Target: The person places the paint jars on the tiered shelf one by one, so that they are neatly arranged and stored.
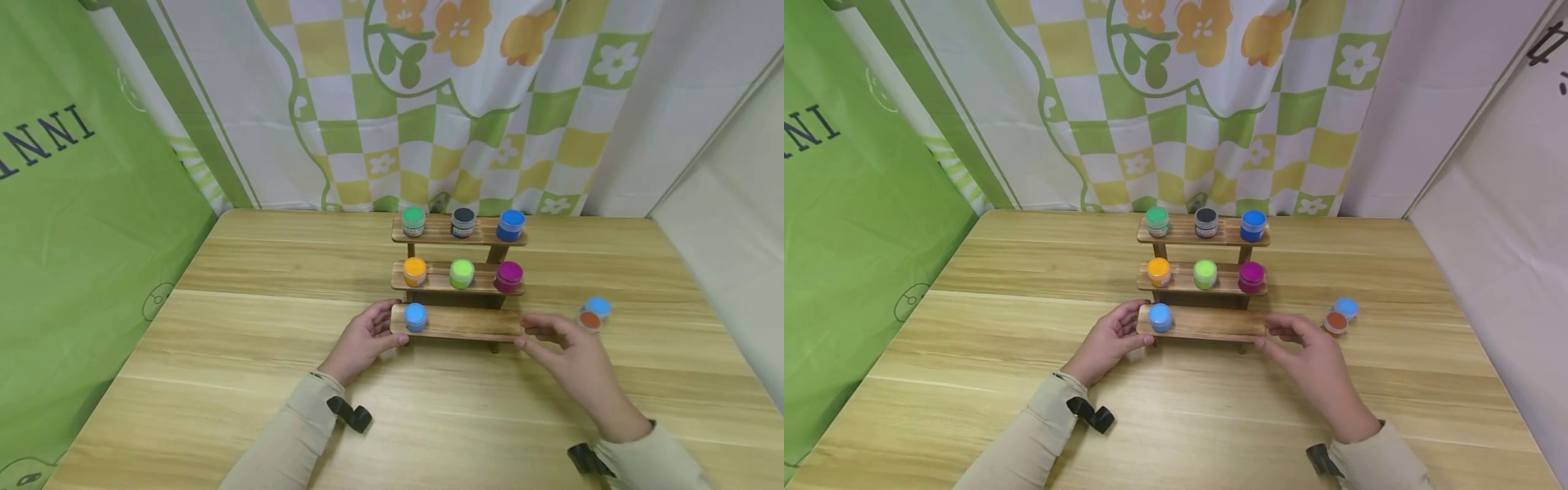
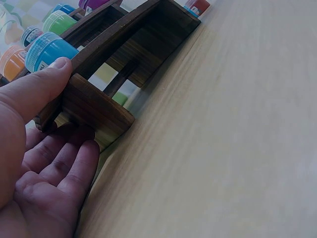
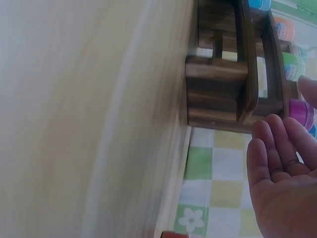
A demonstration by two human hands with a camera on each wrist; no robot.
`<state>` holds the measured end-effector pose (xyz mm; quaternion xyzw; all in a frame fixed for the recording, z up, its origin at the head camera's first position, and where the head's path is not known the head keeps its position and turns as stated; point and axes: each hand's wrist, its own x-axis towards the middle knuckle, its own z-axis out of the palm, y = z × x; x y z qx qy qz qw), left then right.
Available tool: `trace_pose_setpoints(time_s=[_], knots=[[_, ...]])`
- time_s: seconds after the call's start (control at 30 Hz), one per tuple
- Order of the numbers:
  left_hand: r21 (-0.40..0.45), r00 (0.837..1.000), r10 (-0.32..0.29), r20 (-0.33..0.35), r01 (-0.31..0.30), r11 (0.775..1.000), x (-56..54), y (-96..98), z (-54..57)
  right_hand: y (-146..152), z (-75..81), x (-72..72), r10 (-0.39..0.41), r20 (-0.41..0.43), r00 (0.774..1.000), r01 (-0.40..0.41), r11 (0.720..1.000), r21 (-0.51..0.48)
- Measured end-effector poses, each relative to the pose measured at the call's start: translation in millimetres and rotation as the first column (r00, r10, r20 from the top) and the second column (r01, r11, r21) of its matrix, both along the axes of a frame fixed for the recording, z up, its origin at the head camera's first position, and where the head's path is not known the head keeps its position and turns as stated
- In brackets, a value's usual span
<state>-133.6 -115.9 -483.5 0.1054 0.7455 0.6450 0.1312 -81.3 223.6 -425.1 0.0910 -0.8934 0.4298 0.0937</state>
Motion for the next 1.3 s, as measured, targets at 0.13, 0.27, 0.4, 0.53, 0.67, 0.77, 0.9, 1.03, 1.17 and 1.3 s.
trace_pose_setpoints(time_s=[0.13, 0.27, 0.4, 0.53, 0.67, 0.77, 0.9, 1.03, 1.17, 1.3], knots=[[0.005, 1.000, -0.003, -0.004, 0.003, 1.000, 0.0, -0.1, -0.5, 7.9, 2.4, -1.1, -0.020, 0.041, 0.999, 0.018, 0.999, 0.051], [0.010, 1.000, -0.004, -0.002, 0.004, 1.000, -0.5, -0.1, -1.3, 16.6, 3.1, -3.3, -0.038, 0.072, 0.997, 0.033, 0.996, 0.078], [0.008, 1.000, -0.002, -0.001, 0.002, 1.000, -0.2, -0.1, -0.7, 25.1, 2.9, -6.2, -0.053, 0.077, 0.996, 0.047, 0.996, 0.078], [0.004, 1.000, 0.000, 0.000, 0.000, 1.000, -0.1, -0.2, -0.1, 32.5, 3.3, -7.9, -0.070, 0.086, 0.994, 0.063, 0.994, 0.084], [0.005, 1.000, 0.000, 0.000, 0.000, 1.000, -0.1, -0.3, 0.4, 38.6, 3.1, -8.4, -0.082, 0.084, 0.993, 0.075, 0.994, 0.077], [0.008, 1.000, 0.000, 0.002, 0.000, 1.000, 0.3, -0.2, 0.9, 42.6, 3.2, -8.5, -0.092, 0.090, 0.992, 0.086, 0.993, 0.076], [0.012, 1.000, 0.000, 0.006, -0.001, 1.000, 0.5, 0.3, 1.2, 48.3, 3.6, -9.0, -0.103, 0.108, 0.989, 0.093, 0.991, 0.094], [0.019, 1.000, -0.001, 0.008, 0.001, 1.000, 0.5, 0.7, 0.9, 54.2, 4.0, -8.6, -0.126, 0.103, 0.987, 0.114, 0.987, 0.118], [0.015, 1.000, 0.000, 0.008, 0.000, 1.000, 0.7, 0.6, 0.7, 60.0, 3.1, -8.3, -0.152, 0.095, 0.984, 0.139, 0.981, 0.132], [0.006, 1.000, 0.003, 0.008, -0.003, 1.000, 0.8, 0.2, 0.4, 64.8, 0.9, -8.9, -0.168, 0.048, 0.985, 0.160, 0.977, 0.142]])
